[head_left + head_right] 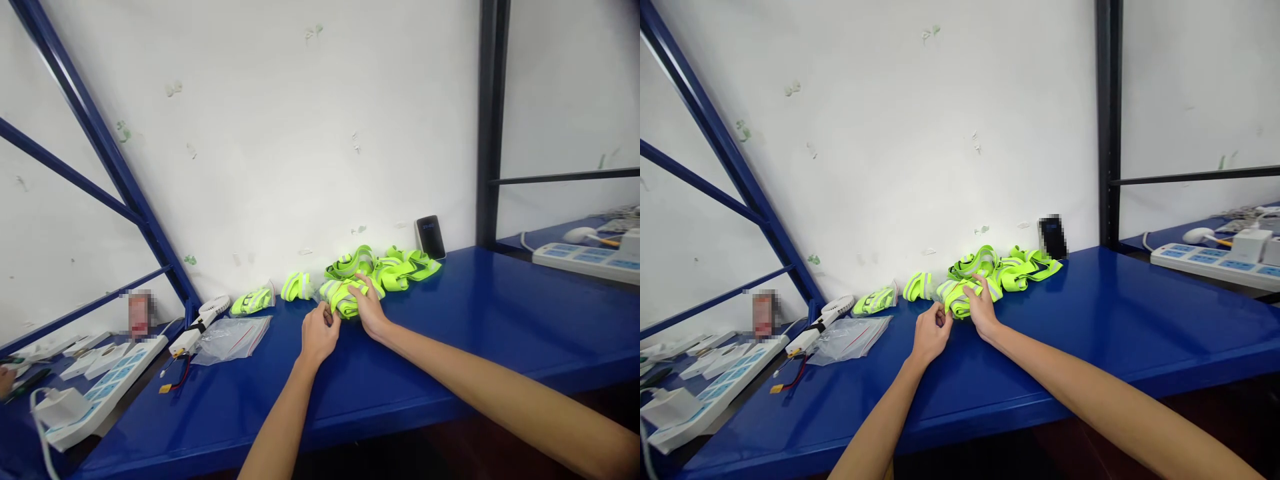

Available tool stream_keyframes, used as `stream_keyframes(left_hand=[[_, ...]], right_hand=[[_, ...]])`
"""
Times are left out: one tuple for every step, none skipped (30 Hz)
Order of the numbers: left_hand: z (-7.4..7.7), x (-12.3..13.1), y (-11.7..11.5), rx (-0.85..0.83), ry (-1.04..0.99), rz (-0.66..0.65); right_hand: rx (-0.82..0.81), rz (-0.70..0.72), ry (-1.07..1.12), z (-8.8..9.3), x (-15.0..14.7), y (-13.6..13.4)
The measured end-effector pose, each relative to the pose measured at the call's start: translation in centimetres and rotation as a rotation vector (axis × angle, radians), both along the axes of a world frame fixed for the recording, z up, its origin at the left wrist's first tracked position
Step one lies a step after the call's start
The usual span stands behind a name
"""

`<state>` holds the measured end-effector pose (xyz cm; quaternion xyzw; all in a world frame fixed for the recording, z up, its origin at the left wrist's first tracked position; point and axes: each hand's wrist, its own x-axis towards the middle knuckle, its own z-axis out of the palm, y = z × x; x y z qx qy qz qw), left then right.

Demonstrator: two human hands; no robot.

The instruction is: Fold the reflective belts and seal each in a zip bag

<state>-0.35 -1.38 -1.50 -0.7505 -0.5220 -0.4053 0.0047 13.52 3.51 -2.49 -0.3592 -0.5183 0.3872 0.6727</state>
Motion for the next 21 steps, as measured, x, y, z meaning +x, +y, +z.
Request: stream_keyframes(left_hand=[[-0.1,-0.3,0.2,-0.012,-0.052,-0.028],[-0.2,-0.5,0.4,-0.007,-0.099,-0.042],[-0.2,-0.7,0.6,0.014,-0.14,-0.041],[-0.3,-0.9,0.6,0.043,-0.174,-0.028],[-0.3,-1.1,0.6,0.074,-0.201,-0.008],[-0.3,-1.2,0.6,0.104,-0.223,0.013],[-0.2,-1.3,0.5,0.129,-0.24,0.03],[-0.2,-1.3,0.4,0.149,-0.252,0.043],[-0.1,-1.3,0.3,0.164,-0.261,0.05],[0.0,-1.3,0.2,0.176,-0.266,0.054],[0.1,-1.2,0.0,0.184,-0.27,0.056],[0.2,-1.2,-0.1,0.193,-0.274,0.06],[0.2,-1.1,-0.1,0.202,-0.281,0.068],[0.3,-1.1,-0.2,0.212,-0.29,0.08],[0.3,-1.0,-0.2,0.223,-0.296,0.092],[0.3,-1.0,-0.2,0.231,-0.298,0.101],[0.3,-1.0,-0.1,0.238,-0.294,0.103],[0.3,-1.0,0.0,0.242,-0.284,0.098],[0.2,-1.0,0.2,0.244,-0.271,0.087],[0.1,-1.1,0.3,0.245,-0.26,0.076],[0.0,-1.2,0.5,0.245,-0.253,0.067]], right_hand=[[-0.004,0.016,0.03,0.3,0.0,-0.4],[-0.013,0.042,0.055,0.6,0.0,-0.7],[-0.022,0.088,0.072,0.9,0.1,-1.0],[-0.03,0.158,0.079,1.2,0.2,-1.3],[-0.044,0.237,0.087,1.5,0.4,-1.5],[-0.064,0.309,0.097,1.7,0.6,-1.7],[-0.086,0.364,0.109,1.8,0.8,-1.8],[-0.102,0.399,0.12,1.9,1.0,-1.8],[-0.108,0.415,0.125,2.0,1.2,-1.8],[-0.107,0.415,0.122,2.0,1.4,-1.7],[-0.106,0.409,0.117,2.1,1.6,-1.7],[-0.109,0.405,0.109,2.1,1.7,-1.6],[-0.115,0.407,0.1,2.2,1.8,-1.5],[-0.123,0.411,0.093,2.3,1.8,-1.4],[-0.131,0.419,0.093,2.5,1.9,-1.4],[-0.137,0.426,0.103,2.7,2.0,-1.3],[-0.148,0.433,0.119,2.8,2.0,-1.3],[-0.167,0.442,0.139,3.0,2.1,-1.3],[-0.192,0.454,0.163,3.1,2.3,-1.2],[-0.221,0.467,0.183,3.3,2.5,-1.1],[-0.25,0.485,0.194,3.4,2.7,-1.0]])
